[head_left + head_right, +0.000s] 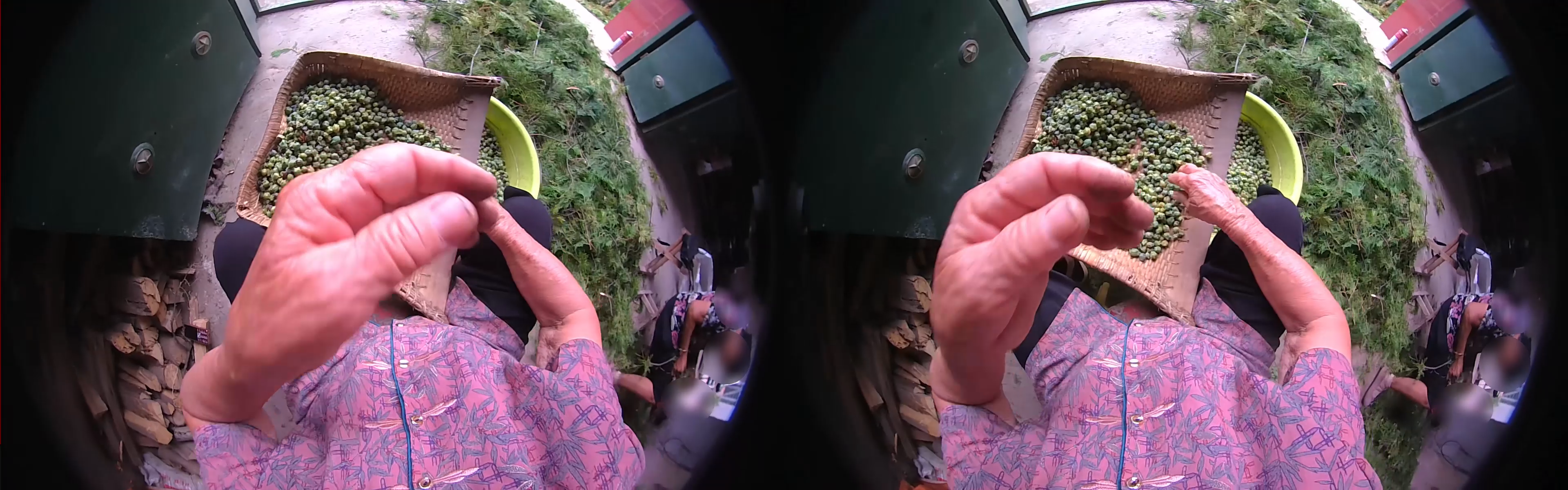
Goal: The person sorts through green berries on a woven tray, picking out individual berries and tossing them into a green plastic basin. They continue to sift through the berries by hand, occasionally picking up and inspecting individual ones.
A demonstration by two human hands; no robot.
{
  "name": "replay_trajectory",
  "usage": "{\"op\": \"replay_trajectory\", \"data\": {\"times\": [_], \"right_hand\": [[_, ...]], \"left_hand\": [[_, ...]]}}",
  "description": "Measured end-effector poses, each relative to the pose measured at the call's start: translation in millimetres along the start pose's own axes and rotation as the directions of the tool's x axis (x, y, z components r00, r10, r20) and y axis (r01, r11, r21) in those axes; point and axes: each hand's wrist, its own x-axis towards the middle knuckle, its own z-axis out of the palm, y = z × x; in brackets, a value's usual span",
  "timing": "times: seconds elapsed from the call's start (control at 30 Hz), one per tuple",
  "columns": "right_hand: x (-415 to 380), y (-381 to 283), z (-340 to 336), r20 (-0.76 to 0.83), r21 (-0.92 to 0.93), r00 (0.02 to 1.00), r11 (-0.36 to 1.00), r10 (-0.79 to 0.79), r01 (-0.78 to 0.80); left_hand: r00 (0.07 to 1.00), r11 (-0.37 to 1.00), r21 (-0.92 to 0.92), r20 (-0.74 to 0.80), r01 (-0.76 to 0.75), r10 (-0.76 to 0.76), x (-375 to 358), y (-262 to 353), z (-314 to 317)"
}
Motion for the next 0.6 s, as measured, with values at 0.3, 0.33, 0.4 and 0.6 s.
{"op": "replay_trajectory", "data": {"times": [0.3,0.33,0.4,0.6], "right_hand": [[0,2,18,0.199,-0.071,0.979,0.997,0.040,-0.026],[1,7,22,0.211,-0.083,0.976,0.996,0.056,-0.039],[0,4,19,0.207,-0.078,0.977,0.996,0.052,-0.036],[2,5,21,0.223,-0.082,0.972,0.995,0.068,-0.051]], "left_hand": [[0.938,0.960,0.252,0.287,0.122,-0.194,1,31,48],[0.932,0.958,0.257,0.299,0.129,-0.205,1,31,49],[0.922,0.952,0.271,0.315,0.142,-0.227,2,32,51],[0.883,0.939,0.303,0.381,0.162,-0.275,9,32,53]]}}
